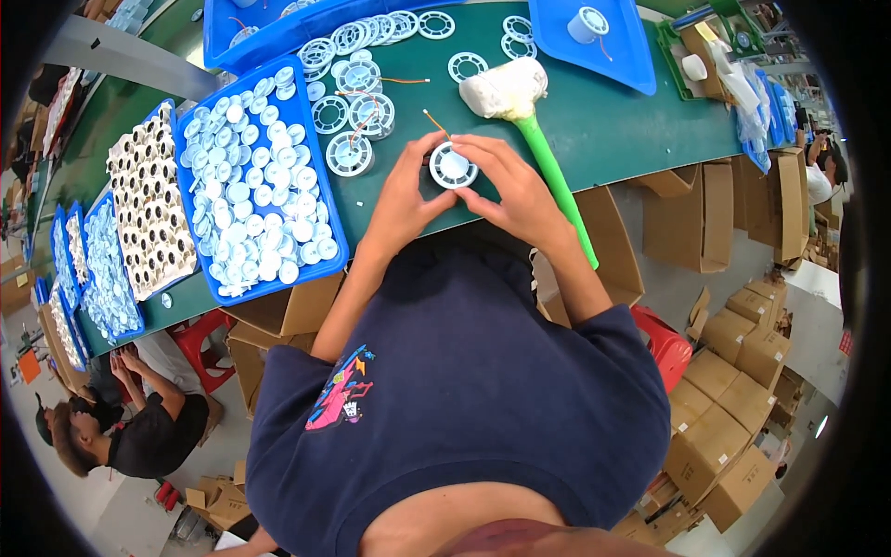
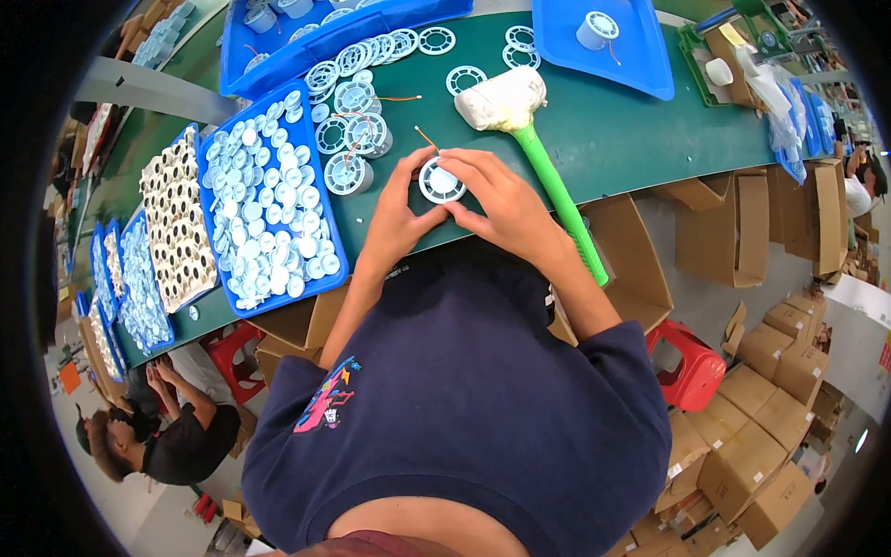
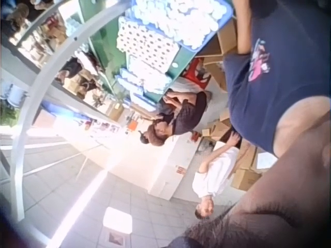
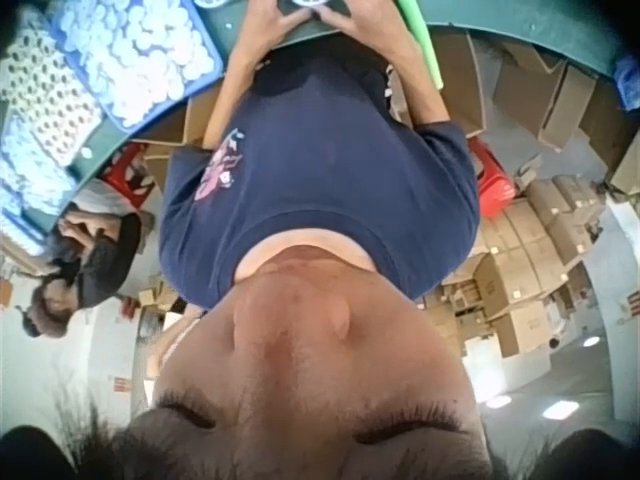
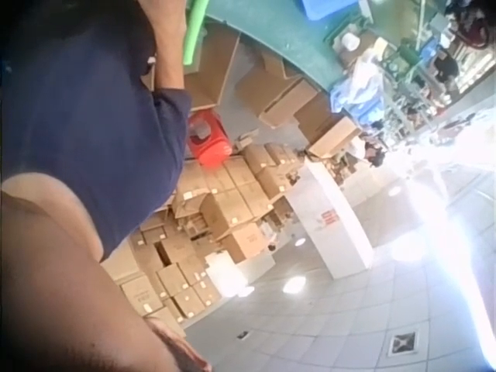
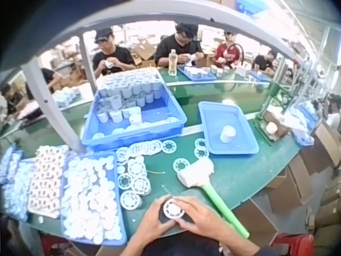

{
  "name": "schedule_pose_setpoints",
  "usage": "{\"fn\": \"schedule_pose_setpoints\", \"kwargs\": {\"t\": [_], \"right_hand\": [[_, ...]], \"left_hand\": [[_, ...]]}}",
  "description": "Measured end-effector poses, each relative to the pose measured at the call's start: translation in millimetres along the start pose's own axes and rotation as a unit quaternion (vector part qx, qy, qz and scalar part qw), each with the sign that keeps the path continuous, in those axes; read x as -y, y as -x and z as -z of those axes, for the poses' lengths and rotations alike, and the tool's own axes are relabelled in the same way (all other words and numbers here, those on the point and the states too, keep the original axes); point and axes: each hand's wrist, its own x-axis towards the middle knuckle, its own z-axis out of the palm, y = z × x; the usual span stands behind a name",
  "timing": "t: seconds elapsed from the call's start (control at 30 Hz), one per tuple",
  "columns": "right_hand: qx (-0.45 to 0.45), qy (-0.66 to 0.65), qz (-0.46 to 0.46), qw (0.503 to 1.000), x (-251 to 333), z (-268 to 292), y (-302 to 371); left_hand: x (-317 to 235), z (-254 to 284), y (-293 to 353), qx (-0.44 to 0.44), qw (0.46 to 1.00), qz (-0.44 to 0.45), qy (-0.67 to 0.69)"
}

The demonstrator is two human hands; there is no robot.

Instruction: Assembling electronic components by fitting plastic pieces together and securing them with a rubber mallet.

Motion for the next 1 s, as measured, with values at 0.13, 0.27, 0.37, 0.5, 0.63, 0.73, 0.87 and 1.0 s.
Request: {"fn": "schedule_pose_setpoints", "kwargs": {"t": [0.13, 0.27, 0.37, 0.5, 0.63, 0.73, 0.87, 1.0], "right_hand": [[0.012, -0.012, -0.016, 1.0, 1.4, 2.2, 0.2], [0.009, -0.017, -0.014, 1.0, 0.8, 2.5, -0.8], [0.012, -0.018, -0.015, 1.0, 0.6, 2.7, -1.1], [0.008, -0.023, -0.017, 1.0, -0.2, 0.8, 0.4], [-0.003, -0.048, -0.047, 0.998, -1.9, -3.2, 3.6], [-0.005, -0.076, -0.063, 0.995, 0.1, -3.0, 2.4], [0.001, -0.096, -0.097, 0.991, 3.7, -1.2, 3.5], [-0.032, 0.003, -0.073, 0.997, 11.2, 15.3, 4.3]], "left_hand": [[-1.0, 0.5, -0.6, 0.0, 1.0, -0.005, -0.015], [-0.6, 0.4, -0.8, 0.0, 1.0, -0.008, -0.014], [-1.5, 0.6, -0.5, -0.001, 1.0, -0.008, -0.01], [-3.5, 2.0, -0.3, 0.007, 1.0, -0.012, -0.016], [-2.7, 3.1, 2.8, 0.009, 0.998, -0.055, 0.011], [4.6, 6.6, 4.3, 0.012, 0.994, -0.054, 0.092], [2.5, 4.6, 1.7, -0.007, 0.998, -0.035, 0.045], [-1.1, 5.2, 0.9, -0.017, 0.999, -0.029, 0.032]]}}
